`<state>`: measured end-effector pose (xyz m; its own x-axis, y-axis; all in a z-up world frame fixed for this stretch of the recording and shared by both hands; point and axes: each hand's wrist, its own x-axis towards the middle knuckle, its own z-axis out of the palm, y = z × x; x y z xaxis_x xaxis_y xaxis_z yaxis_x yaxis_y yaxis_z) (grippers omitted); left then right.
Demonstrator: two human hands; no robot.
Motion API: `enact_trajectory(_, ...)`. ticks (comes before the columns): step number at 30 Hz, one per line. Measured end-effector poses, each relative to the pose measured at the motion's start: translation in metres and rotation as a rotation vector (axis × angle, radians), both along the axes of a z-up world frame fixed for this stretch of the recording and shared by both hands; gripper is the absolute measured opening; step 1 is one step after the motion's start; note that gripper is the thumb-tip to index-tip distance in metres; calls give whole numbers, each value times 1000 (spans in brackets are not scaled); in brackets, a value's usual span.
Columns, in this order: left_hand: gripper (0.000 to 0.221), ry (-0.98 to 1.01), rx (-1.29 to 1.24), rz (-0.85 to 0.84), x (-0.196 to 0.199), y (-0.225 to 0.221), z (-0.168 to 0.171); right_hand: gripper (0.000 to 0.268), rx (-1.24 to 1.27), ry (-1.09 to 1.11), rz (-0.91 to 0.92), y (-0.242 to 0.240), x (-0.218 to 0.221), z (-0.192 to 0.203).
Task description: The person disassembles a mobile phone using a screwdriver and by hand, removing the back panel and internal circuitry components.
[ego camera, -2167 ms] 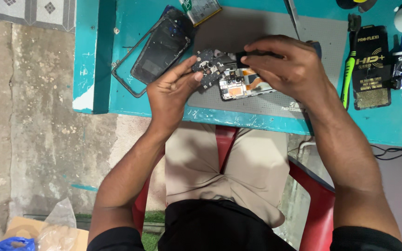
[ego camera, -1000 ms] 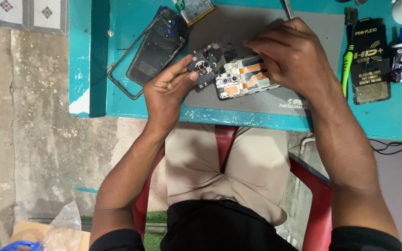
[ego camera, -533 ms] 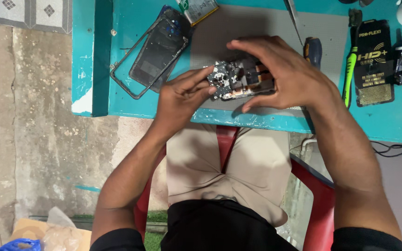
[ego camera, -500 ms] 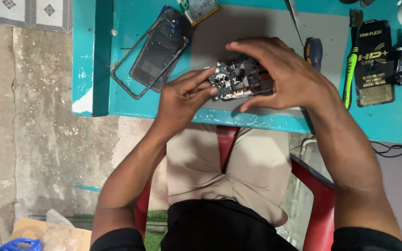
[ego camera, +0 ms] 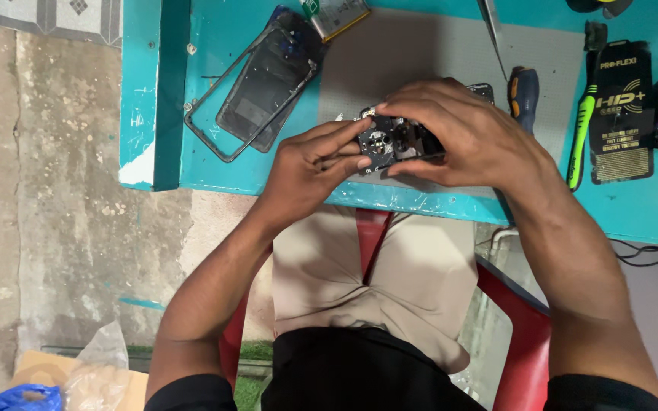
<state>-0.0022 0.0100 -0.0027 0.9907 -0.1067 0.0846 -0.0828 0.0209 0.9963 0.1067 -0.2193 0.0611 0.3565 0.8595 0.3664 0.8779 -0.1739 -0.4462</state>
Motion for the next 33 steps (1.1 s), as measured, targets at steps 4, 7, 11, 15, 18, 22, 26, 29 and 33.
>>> enact_trajectory(4,48,-1,-12,-35,1,2,3,70,27,-32,9,1,1,-2)
enact_trajectory(7,49,17,-18,-44,2,2,5,66,24,-47,1,1,1,-6)
enact_trajectory(11,46,46,-62,-18,1,2,5,58,30,-72,2,4,4,4)
enact_trajectory(15,38,58,-162,49,1,3,4,51,23,-84,-63,-11,9,4)
enact_trajectory(18,34,-9,-194,89,-1,4,1,48,19,-119,-135,-18,13,17)
enact_trajectory(22,30,-81,-213,168,-2,3,-5,48,18,-116,-170,-22,21,19)
enact_trajectory(26,27,-133,-86,228,-4,1,-3,48,6,-79,-145,-23,24,14)
enact_trajectory(29,28,-196,176,291,-5,2,3,50,-20,-27,-125,-20,23,9)
enact_trajectory(33,32,-316,376,324,-7,0,8,53,-67,7,-84,-14,19,5)
